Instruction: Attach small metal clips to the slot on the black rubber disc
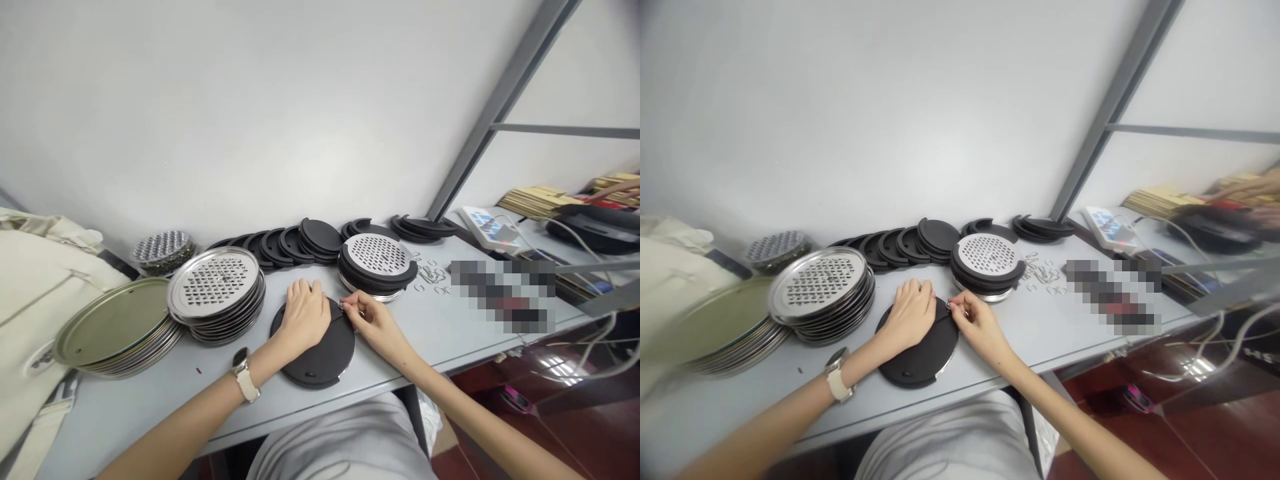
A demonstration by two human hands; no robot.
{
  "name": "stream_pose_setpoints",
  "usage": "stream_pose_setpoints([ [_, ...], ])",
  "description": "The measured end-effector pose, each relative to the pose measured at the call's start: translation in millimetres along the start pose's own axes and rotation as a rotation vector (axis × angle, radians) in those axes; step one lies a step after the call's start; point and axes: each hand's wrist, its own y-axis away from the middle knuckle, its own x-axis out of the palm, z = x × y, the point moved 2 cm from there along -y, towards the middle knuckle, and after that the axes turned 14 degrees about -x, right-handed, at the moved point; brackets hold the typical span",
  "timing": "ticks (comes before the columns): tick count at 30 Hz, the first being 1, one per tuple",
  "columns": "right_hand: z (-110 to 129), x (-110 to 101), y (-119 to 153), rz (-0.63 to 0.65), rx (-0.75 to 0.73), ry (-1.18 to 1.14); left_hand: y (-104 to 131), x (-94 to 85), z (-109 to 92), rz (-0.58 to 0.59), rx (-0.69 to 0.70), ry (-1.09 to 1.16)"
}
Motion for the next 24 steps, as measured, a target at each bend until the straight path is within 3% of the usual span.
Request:
stream_pose_setpoints([
  [16, 0.4, -2.0, 3.9, 0.028, -0.016, 0.105, 0.8, -0.1, 2.7, -0.006, 0.025, 0.006],
  [24, 5.9, -3.1, -0.4, 0.106, 0.016, 0.108, 0.8, -1.3, 3.8, 0.001, 0.038, 0.001],
])
